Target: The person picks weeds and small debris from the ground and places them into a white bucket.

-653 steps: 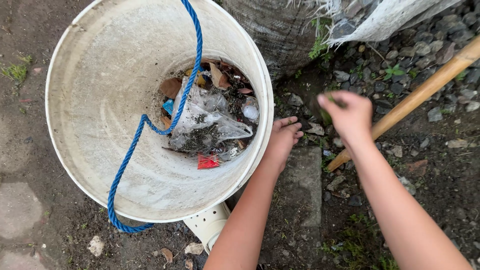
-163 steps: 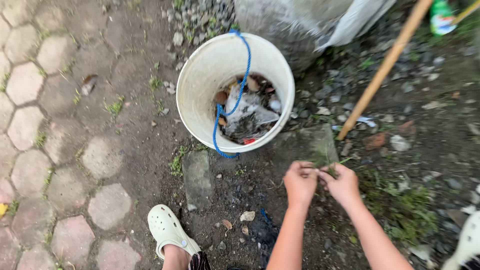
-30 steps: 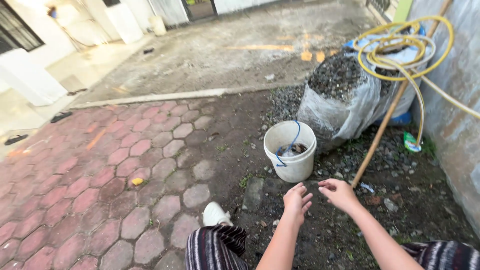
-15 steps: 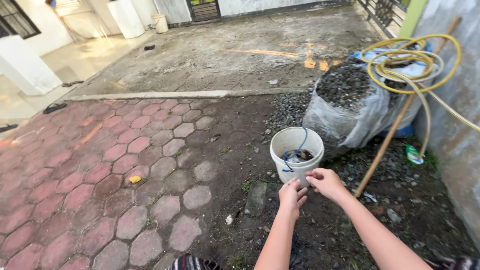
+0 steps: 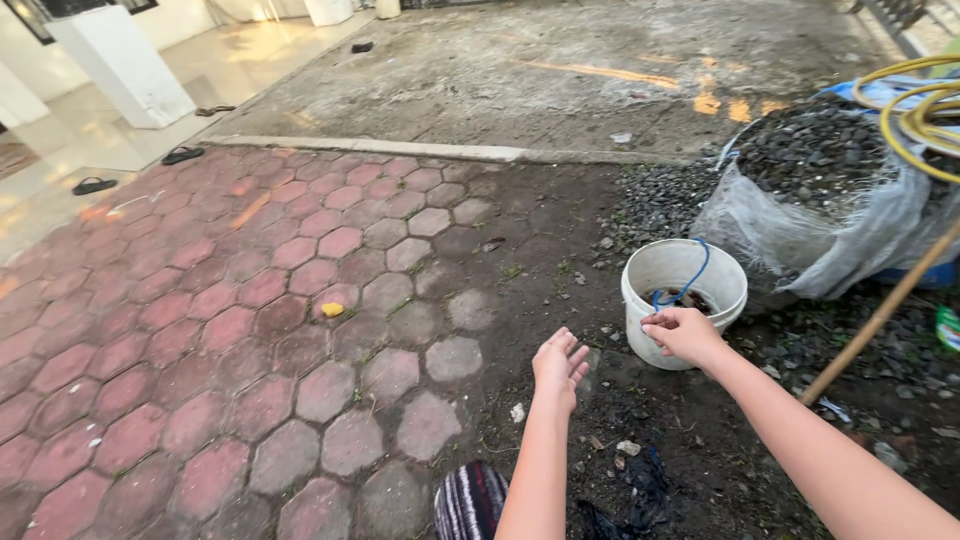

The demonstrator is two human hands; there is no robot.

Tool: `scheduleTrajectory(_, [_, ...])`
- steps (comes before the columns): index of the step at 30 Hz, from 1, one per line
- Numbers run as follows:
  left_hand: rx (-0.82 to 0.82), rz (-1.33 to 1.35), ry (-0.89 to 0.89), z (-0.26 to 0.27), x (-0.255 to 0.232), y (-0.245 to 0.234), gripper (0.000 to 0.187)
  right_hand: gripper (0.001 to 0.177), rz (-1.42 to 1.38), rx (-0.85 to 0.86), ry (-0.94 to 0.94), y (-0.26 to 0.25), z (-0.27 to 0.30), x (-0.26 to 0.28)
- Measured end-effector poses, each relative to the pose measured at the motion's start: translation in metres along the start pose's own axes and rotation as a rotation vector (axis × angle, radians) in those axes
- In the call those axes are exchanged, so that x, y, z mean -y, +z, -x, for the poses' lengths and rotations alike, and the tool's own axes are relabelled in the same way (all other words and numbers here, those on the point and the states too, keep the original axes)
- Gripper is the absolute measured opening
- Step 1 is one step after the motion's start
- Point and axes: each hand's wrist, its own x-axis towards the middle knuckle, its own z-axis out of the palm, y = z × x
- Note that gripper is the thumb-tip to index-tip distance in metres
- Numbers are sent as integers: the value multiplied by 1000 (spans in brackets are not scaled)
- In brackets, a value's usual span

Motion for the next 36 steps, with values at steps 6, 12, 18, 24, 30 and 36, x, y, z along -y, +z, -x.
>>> scheduleTrajectory(6, [-59, -85, -13, -5, -13, 8, 47, 28, -16, 46, 21, 11, -13, 1])
scheduleTrajectory(12, [-68, -178, -9, -42, -3, 14, 45, 25, -22, 68, 41, 17, -84, -25])
scheduleTrajectory(18, [-160, -219, -77, -162, 15, -17, 42, 23, 30, 119, 43, 69, -188, -52])
scheduleTrajectory(24, [-296, -307, -153, -289, 49, -64, 40, 24, 139, 171, 2, 144, -287, -143])
scheduleTrajectory(30, [-357, -85, -202, -384, 99, -116, 44, 32, 208, 209, 109, 224, -326, -203])
scheduleTrajectory(36, [-474, 141, -186, -432, 150, -160, 47, 72, 497, 258, -96, 272, -352, -210])
